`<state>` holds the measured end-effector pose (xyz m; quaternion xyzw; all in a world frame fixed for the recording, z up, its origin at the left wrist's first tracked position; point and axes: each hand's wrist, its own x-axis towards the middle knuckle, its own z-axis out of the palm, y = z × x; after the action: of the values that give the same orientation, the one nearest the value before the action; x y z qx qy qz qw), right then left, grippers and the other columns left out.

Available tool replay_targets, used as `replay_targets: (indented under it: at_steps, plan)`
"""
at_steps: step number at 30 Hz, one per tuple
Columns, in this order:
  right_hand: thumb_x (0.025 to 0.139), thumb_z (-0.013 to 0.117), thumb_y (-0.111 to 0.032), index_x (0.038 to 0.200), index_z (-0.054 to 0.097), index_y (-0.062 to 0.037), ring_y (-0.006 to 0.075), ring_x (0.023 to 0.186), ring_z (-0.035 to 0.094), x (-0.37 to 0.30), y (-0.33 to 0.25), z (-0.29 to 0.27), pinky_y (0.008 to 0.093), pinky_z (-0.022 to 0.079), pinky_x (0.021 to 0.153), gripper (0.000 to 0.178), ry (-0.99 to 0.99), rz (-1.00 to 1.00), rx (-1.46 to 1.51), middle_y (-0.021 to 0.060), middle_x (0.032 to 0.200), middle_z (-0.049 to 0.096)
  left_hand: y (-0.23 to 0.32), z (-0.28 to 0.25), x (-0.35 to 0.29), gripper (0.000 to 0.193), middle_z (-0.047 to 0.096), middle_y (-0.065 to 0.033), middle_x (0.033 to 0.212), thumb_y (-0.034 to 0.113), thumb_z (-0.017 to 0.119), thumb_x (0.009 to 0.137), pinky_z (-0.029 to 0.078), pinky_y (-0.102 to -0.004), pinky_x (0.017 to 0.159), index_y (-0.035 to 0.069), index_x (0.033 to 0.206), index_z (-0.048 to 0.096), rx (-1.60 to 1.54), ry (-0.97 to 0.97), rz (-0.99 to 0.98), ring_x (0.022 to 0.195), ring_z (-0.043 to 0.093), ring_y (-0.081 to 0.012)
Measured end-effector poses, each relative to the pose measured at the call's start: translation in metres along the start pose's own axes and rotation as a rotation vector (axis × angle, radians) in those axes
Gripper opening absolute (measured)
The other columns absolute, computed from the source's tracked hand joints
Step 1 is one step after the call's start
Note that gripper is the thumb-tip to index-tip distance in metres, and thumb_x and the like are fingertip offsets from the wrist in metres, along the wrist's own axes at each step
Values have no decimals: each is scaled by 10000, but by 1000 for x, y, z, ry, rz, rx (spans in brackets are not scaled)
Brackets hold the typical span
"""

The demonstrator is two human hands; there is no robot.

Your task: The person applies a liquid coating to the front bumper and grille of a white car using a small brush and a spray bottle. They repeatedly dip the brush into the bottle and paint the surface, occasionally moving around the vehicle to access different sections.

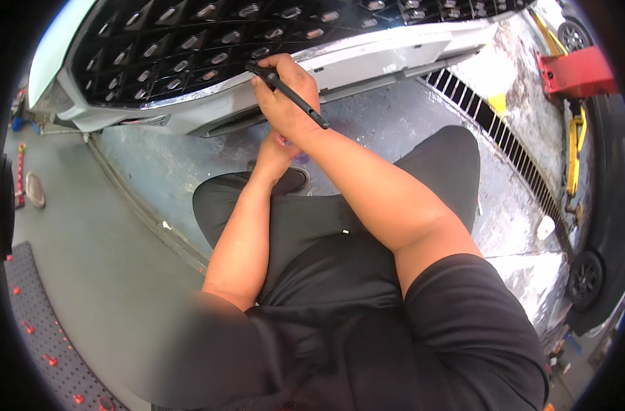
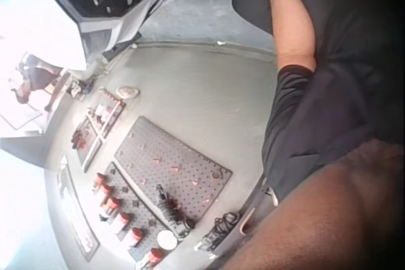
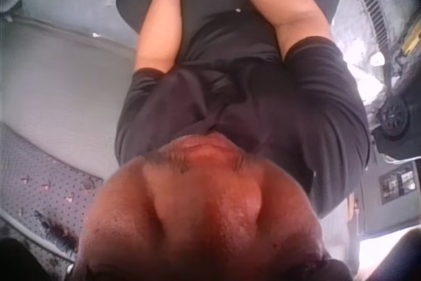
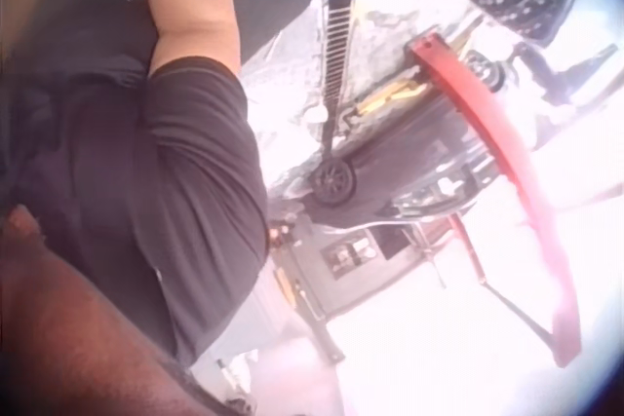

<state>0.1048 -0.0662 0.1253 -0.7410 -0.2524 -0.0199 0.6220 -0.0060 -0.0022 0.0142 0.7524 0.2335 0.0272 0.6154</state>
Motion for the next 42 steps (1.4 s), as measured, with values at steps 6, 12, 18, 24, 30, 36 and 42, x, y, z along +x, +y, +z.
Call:
replay_targets:
  at_steps: [6,12,18,24,30,36,42]
  plan:
    - [881,788,-243,1117,677,6,408,880,749,20,-17,21,447,595,820,361,126,45,239,207,916,753,33,6,-7,555,727,-109,1277,237,831,882,498,-368,1011,24,1356,637,-26,-25,-106,1196,654,-201]
    - [920,790,-249,1181,671,7,397,873,757,7,11,44,455,594,790,385,126,6,154,210,896,756,-12,0,-1,451,745,-145,1282,300,771,934,524,-392,986,1,1263,694,118,47,2,1203,679,-254]
    - [928,781,-252,1223,688,-48,382,895,752,9,3,44,425,588,824,371,37,96,240,190,920,758,-14,5,-4,479,728,-178,1316,327,748,954,511,-421,1021,-1,1296,680,121,28,12,1257,660,-279]
    - [940,762,-252,1236,688,-53,352,889,753,14,0,48,410,588,832,365,19,121,267,163,945,772,-22,3,-1,501,729,-165,1306,333,759,948,516,-417,1013,5,1315,669,138,-22,70,1229,663,-264]
    - [928,769,-251,1210,701,-70,373,884,749,20,3,42,453,584,790,342,52,55,226,180,956,769,-18,6,-6,498,725,-177,1297,327,750,941,519,-419,1008,-6,1301,663,198,-54,5,1214,670,-271]
    - [905,742,-174,1238,718,-110,361,974,735,-7,8,-9,477,588,813,340,-100,-187,-3,134,1102,765,-23,6,-6,557,723,-195,1313,362,786,912,519,-436,1014,7,1324,665,154,-21,130,1239,671,-320]
    - [815,703,-141,1093,718,-141,291,838,712,21,14,-6,421,577,689,278,-74,-561,-388,66,907,659,-28,5,0,554,733,-159,1268,265,860,836,517,-431,1009,64,1319,679,145,-19,-24,1182,682,-309]
